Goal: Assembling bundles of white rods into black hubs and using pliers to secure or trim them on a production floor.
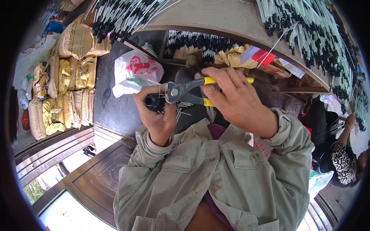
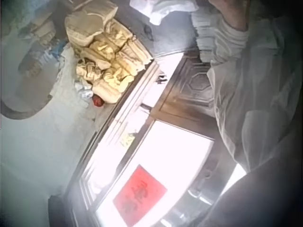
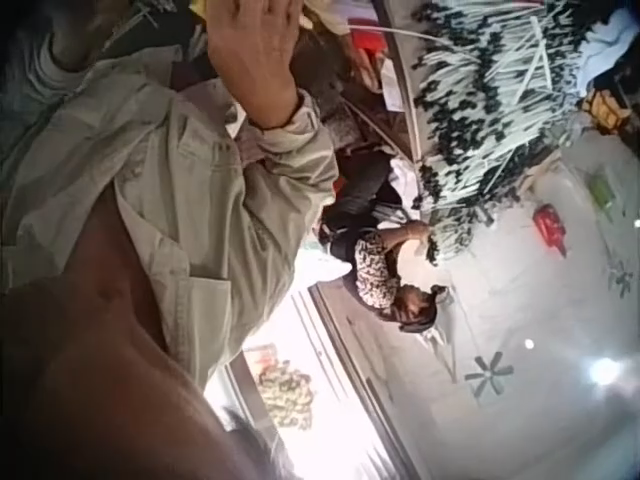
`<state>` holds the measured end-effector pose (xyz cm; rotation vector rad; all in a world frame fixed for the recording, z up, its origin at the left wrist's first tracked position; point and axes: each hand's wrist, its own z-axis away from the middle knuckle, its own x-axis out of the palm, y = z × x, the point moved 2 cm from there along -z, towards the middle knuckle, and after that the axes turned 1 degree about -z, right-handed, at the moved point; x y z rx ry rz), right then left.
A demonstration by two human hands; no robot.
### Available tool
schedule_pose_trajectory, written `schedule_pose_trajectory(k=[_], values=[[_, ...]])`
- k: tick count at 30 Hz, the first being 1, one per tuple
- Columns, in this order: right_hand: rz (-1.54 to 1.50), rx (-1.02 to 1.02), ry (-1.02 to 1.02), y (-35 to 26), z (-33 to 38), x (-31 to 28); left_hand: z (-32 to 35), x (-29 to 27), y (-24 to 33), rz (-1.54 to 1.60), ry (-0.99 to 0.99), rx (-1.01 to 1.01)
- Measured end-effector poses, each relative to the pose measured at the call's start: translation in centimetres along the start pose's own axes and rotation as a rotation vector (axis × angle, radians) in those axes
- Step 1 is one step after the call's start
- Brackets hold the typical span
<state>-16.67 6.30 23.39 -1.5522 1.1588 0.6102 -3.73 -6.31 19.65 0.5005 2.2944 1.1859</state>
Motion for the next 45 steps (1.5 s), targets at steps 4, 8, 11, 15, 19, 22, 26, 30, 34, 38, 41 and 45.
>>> schedule_pose_trajectory(k=[4, 8, 11, 15, 19, 22, 26, 30, 34, 38, 41, 45], values=[[0.384, -0.121, 0.050, -0.5, -1.3, -1.2, -0.1, 0.0, -0.1, 0.017, -0.034, 0.031], [0.503, -0.215, -0.028, -0.9, -2.3, -2.2, -0.4, -0.3, -0.1, 0.016, -0.045, 0.024], [0.517, -0.185, -0.066, -1.3, -2.1, -2.0, -0.4, -0.2, -0.4, 0.039, 0.008, 0.051], [0.335, -0.062, 0.141, -0.5, 0.1, 2.4, -0.9, 0.2, -0.3, 0.011, 0.022, 0.069], [0.375, -0.169, 0.370, 0.9, -0.1, 3.3, -1.1, 0.1, -0.3, 0.037, -0.037, 0.042], [0.546, -0.222, 0.423, 2.3, -2.0, 1.8, -1.1, 0.2, -0.5, 0.112, -0.093, 0.057], [0.832, -0.425, 0.690, 3.4, -3.7, 0.7, -1.2, 0.5, 0.0, 0.073, -0.115, 0.036], [0.898, -0.416, 0.635, 3.3, -3.4, 1.1, -1.2, 0.2, 0.0, 0.049, -0.107, 0.042], [0.860, -0.346, 0.676, 3.6, -2.5, 3.0, -1.0, 0.0, 0.0, 0.044, -0.081, 0.032], [0.660, -0.355, 0.466, 4.2, -1.2, 1.7, -1.1, -0.1, 0.1, 0.063, -0.103, 0.015], [0.325, -0.409, -0.023, 2.6, -2.7, -2.5, -0.9, -0.6, 0.0, 0.039, -0.172, -0.057], [-0.393, -0.001, -0.777, 4.0, -3.0, -4.2, -1.3, -0.8, 0.6, 0.137, -0.356, -0.063]])
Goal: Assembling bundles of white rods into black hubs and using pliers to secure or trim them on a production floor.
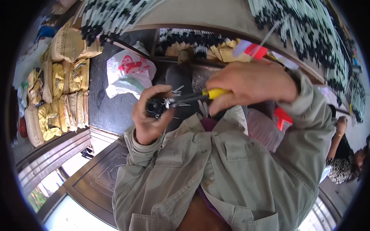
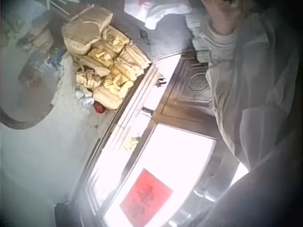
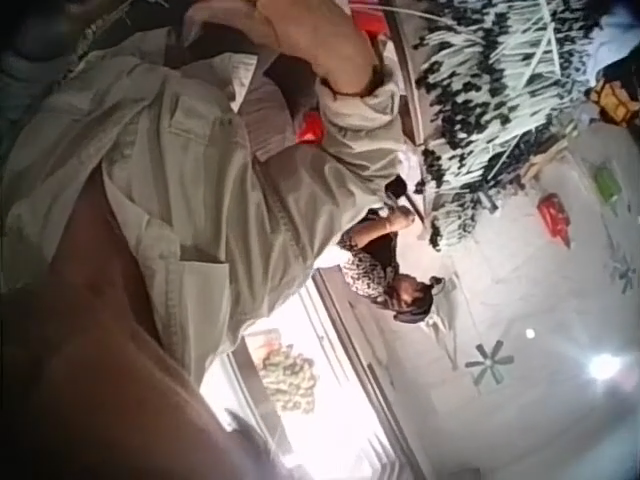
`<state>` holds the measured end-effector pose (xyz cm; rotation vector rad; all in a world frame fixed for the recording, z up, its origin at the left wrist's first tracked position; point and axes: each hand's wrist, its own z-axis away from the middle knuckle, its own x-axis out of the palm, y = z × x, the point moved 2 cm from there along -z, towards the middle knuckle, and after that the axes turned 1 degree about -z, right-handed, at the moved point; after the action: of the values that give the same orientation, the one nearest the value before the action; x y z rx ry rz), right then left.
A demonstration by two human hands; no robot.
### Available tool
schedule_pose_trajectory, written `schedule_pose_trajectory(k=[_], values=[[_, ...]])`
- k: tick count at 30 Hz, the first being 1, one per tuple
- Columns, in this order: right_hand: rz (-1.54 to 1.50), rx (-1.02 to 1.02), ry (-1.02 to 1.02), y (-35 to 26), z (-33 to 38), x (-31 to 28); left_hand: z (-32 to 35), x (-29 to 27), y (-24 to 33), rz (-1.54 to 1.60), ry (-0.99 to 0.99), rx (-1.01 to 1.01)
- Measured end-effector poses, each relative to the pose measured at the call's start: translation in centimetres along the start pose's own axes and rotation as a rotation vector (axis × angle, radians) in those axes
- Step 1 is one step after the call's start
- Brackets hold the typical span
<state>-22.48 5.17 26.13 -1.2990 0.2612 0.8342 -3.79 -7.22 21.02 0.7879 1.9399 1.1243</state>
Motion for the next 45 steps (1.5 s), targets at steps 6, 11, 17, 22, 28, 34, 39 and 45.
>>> schedule_pose_trajectory(k=[6, 11, 17, 22, 28, 34, 39, 45], values=[[-1.293, 0.184, -0.473, 3.3, 0.6, 5.4, -0.8, 1.1, -0.5, 0.179, -0.182, 0.244], [-0.033, -0.094, 0.202, -0.8, 2.3, 3.6, -0.5, 1.0, -1.2, 0.168, -0.088, 0.243], [0.289, -0.024, 0.419, -1.4, 3.6, 4.5, -1.0, 0.5, -0.8, 0.230, -0.245, 0.096], [-1.164, 0.198, -0.363, 1.2, 3.1, 5.4, -1.8, 0.3, -0.6, 0.239, -0.440, 0.248], [0.550, -0.034, 0.638, -1.2, 3.1, 5.7, -1.4, 0.5, -2.0, 0.236, -0.167, 0.196], [-0.648, -0.001, -0.096, 1.4, 4.5, 4.9, -2.5, 0.6, -0.6, 0.298, -0.500, 0.210], [0.072, -0.138, 0.295, 0.7, 4.5, 3.6, -2.3, 0.9, -1.7, 0.252, -0.302, 0.240], [0.648, -0.008, 0.641, 0.7, 3.3, 5.5, -1.6, 1.9, -1.2, 0.184, -0.168, 0.179]])
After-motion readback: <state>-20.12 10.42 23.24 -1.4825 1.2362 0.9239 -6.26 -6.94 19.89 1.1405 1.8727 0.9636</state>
